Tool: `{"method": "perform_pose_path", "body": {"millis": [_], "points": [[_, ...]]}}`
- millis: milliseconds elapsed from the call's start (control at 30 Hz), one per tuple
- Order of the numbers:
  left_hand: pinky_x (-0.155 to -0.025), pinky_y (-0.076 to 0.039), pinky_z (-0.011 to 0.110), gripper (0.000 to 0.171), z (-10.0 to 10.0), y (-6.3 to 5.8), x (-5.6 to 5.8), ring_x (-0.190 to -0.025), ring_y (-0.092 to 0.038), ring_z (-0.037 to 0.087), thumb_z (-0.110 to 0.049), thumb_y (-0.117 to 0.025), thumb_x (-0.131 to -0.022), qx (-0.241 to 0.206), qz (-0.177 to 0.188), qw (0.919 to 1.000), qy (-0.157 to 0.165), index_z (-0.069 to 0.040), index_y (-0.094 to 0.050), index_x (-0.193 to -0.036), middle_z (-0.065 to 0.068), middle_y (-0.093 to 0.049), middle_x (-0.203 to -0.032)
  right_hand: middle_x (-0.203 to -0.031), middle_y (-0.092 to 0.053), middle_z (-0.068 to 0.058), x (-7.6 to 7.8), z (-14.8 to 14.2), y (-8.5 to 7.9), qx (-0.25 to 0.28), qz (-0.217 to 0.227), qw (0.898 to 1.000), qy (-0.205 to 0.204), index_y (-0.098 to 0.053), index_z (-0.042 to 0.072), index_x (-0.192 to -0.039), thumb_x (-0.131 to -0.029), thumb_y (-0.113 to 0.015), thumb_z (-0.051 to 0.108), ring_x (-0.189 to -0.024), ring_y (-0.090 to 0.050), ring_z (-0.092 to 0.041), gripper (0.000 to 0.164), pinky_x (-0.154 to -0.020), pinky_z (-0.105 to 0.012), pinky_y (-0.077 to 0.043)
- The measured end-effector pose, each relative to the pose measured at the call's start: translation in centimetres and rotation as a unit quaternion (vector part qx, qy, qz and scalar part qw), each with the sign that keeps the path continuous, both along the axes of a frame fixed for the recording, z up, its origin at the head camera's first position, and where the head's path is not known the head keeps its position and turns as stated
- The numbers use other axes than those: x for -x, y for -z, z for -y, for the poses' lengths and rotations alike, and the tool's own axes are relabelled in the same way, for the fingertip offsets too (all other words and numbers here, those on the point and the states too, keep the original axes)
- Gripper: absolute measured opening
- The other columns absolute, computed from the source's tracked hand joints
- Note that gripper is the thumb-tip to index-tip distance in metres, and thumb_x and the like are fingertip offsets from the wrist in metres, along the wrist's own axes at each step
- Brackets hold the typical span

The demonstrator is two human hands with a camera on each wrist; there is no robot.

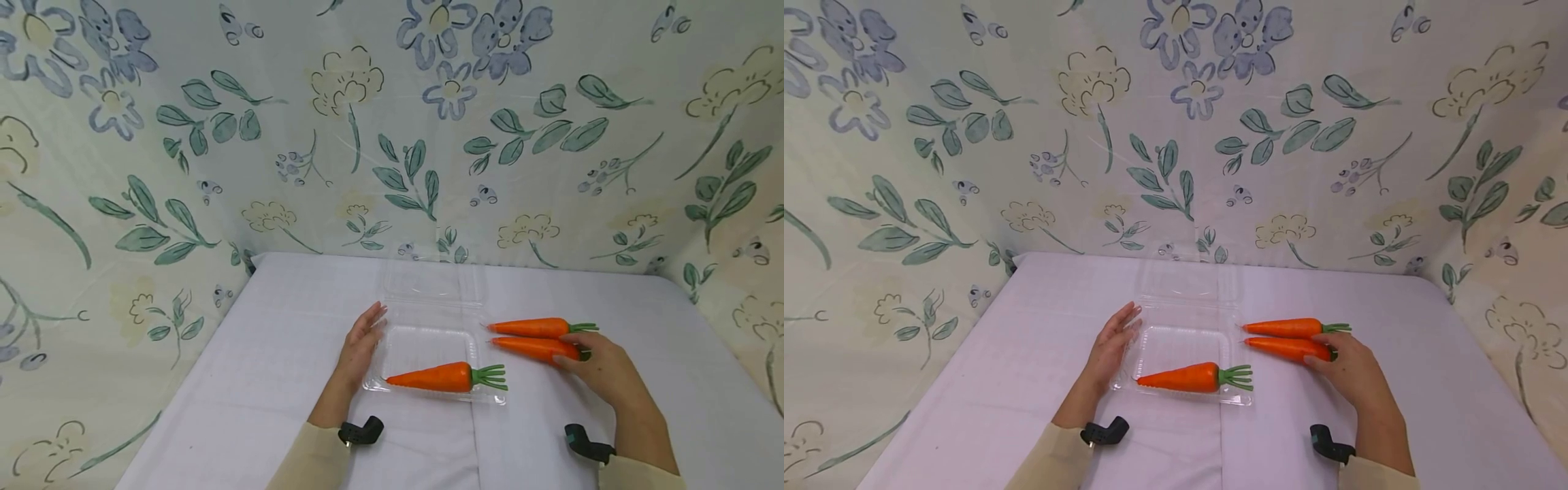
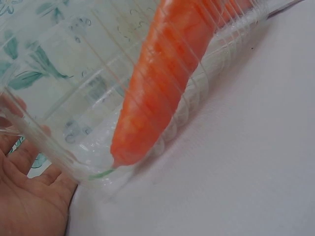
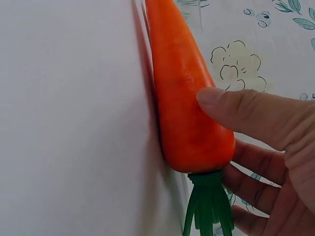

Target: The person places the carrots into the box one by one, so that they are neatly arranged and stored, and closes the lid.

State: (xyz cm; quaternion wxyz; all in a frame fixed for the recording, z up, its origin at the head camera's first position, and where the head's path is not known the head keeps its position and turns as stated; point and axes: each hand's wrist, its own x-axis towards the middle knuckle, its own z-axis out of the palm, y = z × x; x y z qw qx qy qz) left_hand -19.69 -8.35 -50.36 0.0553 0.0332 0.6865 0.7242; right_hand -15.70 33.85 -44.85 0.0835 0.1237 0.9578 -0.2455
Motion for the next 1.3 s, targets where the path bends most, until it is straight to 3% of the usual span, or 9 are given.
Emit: {"method": "perform_pose_path", "body": {"millis": [467,800,1067,1300], "points": [[-0.127,-0.022,0.059,0.054,0.0,0.0,0.0,-0.154,-0.035,0.031,-0.016,-0.045,-0.105,0.001,0.000,1.0000,0.001,-0.016,-0.037,-0.158,0.003,-0.043,-0.162,-0.155,-0.033,-0.037,0.1,0.0,0.1,-0.012,0.015,1.000,-0.020,-0.047,0.004,-0.149,-0.089,-0.077,0.033,-0.138,-0.029,-0.061,0.073,-0.108,-0.079,-0.029],[-0.127,-0.022,0.059,0.054,0.0,0.0,0.0,-0.154,-0.034,0.031,-0.015,-0.045,-0.106,0.003,-0.006,1.0000,0.005,-0.016,-0.036,-0.159,0.003,-0.043,-0.163,-0.151,-0.038,-0.037,-0.2,-0.1,-0.1,-0.018,0.033,0.999,-0.015,-0.048,0.004,-0.148,-0.088,-0.077,0.045,-0.131,-0.037,-0.058,0.078,-0.102,-0.078,-0.037],[-0.127,-0.022,0.059,0.054,0.0,0.0,0.1,-0.154,-0.034,0.030,-0.015,-0.046,-0.105,-0.002,-0.004,1.0000,0.004,-0.016,-0.037,-0.159,0.003,-0.043,-0.162,-0.145,-0.043,-0.037,-0.7,-1.0,-1.3,-0.005,0.037,0.999,-0.001,-0.047,0.005,-0.149,-0.086,-0.075,0.056,-0.124,-0.042,-0.055,0.085,-0.095,-0.075,-0.044],[-0.127,-0.022,0.059,0.054,0.1,0.1,0.1,-0.154,-0.035,0.031,-0.015,-0.046,-0.105,-0.001,-0.005,1.0000,0.005,-0.015,-0.037,-0.159,0.003,-0.043,-0.162,-0.144,-0.045,-0.037,-1.0,-0.9,-1.8,-0.001,0.012,1.000,0.020,-0.049,0.005,-0.148,-0.084,-0.077,0.057,-0.122,-0.046,-0.053,0.087,-0.093,-0.072,-0.047]]}}
